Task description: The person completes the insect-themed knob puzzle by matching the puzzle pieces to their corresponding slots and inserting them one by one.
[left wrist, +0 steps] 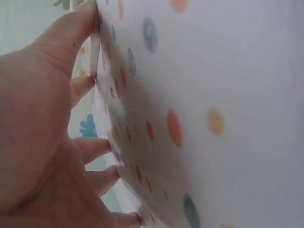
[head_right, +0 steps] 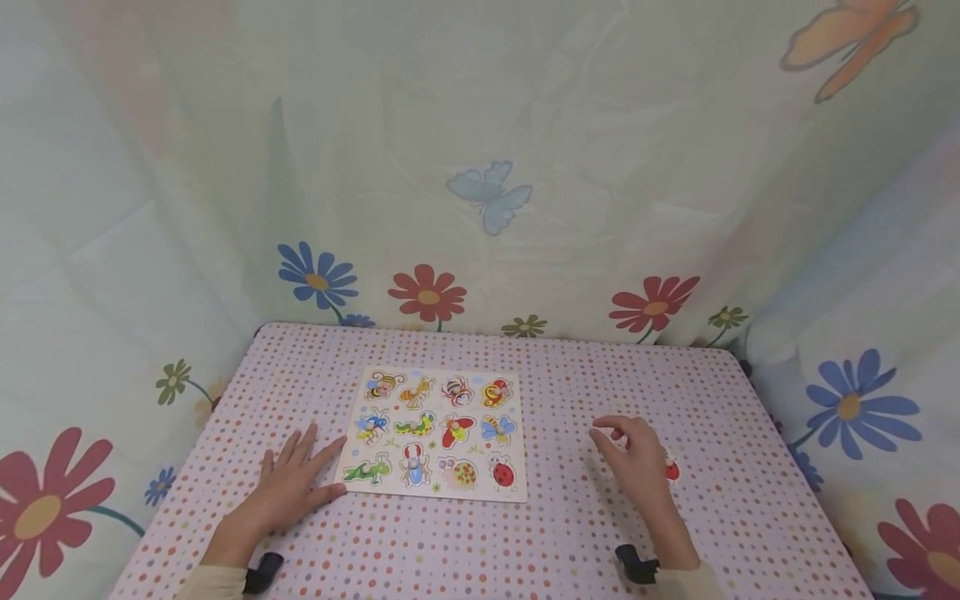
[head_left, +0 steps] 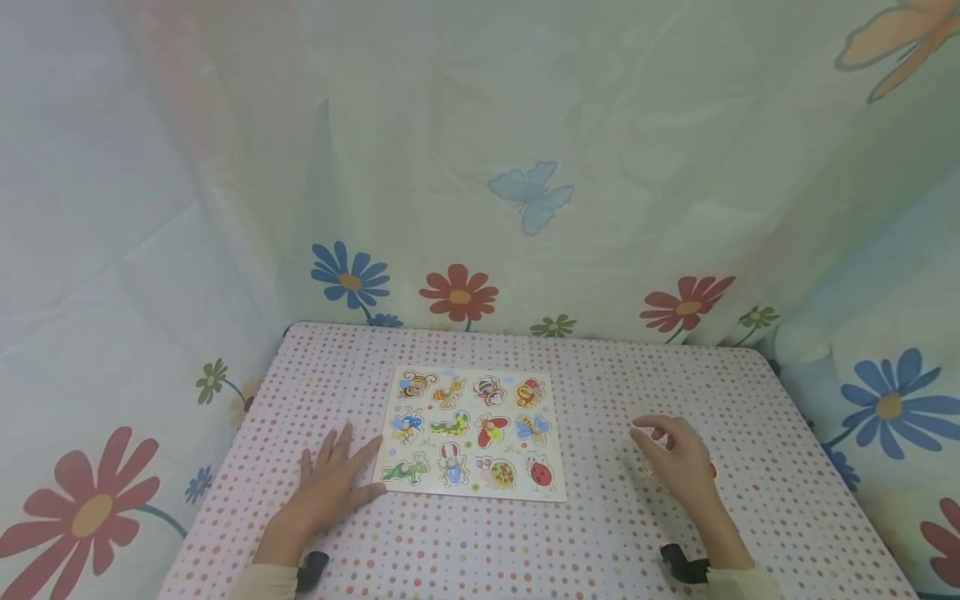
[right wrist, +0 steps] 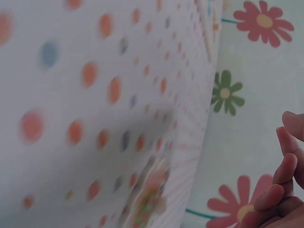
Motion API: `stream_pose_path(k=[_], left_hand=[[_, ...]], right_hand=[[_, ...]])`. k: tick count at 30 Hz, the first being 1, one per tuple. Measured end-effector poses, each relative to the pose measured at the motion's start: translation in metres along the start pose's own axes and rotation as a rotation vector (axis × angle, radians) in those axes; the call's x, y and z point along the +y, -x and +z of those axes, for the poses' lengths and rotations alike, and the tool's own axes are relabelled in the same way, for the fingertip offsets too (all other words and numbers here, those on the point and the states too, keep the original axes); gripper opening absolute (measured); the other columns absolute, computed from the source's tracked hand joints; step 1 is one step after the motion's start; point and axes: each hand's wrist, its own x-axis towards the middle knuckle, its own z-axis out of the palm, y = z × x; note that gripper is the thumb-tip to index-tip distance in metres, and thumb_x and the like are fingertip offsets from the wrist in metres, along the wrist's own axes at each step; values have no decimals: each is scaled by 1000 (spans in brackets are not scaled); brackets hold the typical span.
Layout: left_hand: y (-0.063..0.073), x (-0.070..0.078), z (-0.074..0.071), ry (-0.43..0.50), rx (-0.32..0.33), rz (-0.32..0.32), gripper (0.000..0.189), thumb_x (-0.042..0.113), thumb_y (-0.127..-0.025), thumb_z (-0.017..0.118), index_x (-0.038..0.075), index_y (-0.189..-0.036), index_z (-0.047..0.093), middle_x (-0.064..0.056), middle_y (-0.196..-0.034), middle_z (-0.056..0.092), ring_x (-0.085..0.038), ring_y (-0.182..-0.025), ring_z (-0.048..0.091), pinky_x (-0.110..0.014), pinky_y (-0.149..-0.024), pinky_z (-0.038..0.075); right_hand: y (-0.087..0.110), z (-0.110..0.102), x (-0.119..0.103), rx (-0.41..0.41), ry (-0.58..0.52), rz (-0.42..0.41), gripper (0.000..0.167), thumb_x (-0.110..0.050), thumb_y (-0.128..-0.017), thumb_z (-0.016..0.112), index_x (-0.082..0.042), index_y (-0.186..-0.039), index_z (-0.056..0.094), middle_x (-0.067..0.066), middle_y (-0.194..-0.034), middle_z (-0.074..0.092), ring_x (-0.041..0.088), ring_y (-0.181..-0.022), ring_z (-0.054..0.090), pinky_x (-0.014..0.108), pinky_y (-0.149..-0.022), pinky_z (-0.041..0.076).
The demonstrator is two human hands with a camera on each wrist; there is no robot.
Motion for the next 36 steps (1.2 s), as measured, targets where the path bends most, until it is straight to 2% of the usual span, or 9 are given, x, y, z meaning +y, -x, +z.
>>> stream_pose_path(k=[8,12,15,18,22,27,29,33,36], left_hand=[[3,4,-1,-6,5,6,77,57,-92,63,26,-157,36,-23,-164,6,-49,-148,1,-75,-108,-6],[4,4,-1,-11,8,6,78,57,-92,63,26,-157,36,-23,-164,6,-49,-148,1,-76,-108,-6],[4,3,0,-9,9,8,77,57,-92,63,26,-157,36,-23,-164,6,-49,-148,2,-76,-108,-6],[3,2,0,-9,12,12,77,57,-92,63,26,-157,36,-23,-164,6,-49,-148,2,-76,-108,-6],[3,2,0,-6,14,14,78,57,-92,63,26,-157,36,-22,-164,6,-49,-148,2,-76,-108,-6],[2,1,0,-12,11,8,78,59,-91,63,27,-157,35,-21,-165,5,-49,-148,1,-76,-108,-6],[2,1,0,-12,9,5,78,59,-91,62,27,-157,35,-21,-165,4,-49,-148,1,-76,-108,-7],[1,0,0,-9,12,6,78,59,-91,62,27,-157,34,-21,-165,4,-49,-148,1,-75,-108,-7],[1,0,0,-9,13,9,79,59,-91,62,27,-157,35,-21,-165,4,-49,-148,1,-76,-108,-6]], right_hand=[[15,-16,31,-44,98,104,28,-24,-96,69,-2,-112,71,8,-90,55,18,-68,43,31,-54,37],[19,-20,42,-122,128,188,34,-26,-97,67,3,-114,68,26,-104,61,40,-88,58,52,-70,49],[20,-21,45,-182,138,287,38,-28,-97,66,5,-116,67,34,-120,57,51,-109,54,66,-80,47],[19,-20,46,-202,160,355,39,-28,-96,68,5,-116,66,33,-120,58,47,-106,54,60,-79,49],[19,-16,47,-195,181,407,39,-26,-93,71,5,-116,65,25,-103,60,37,-89,54,48,-68,48],[18,-9,53,-211,202,518,46,-32,-91,73,4,-118,63,27,-110,57,42,-98,55,55,-76,49],[19,-7,57,-215,219,549,46,-31,-91,73,4,-118,62,25,-107,57,40,-96,55,51,-74,49],[19,-5,60,-216,229,553,43,-28,-92,73,4,-117,62,16,-92,55,28,-81,51,37,-62,43],[19,-6,59,-217,222,545,44,-30,-91,73,4,-117,62,14,-90,55,26,-79,49,34,-60,40]])
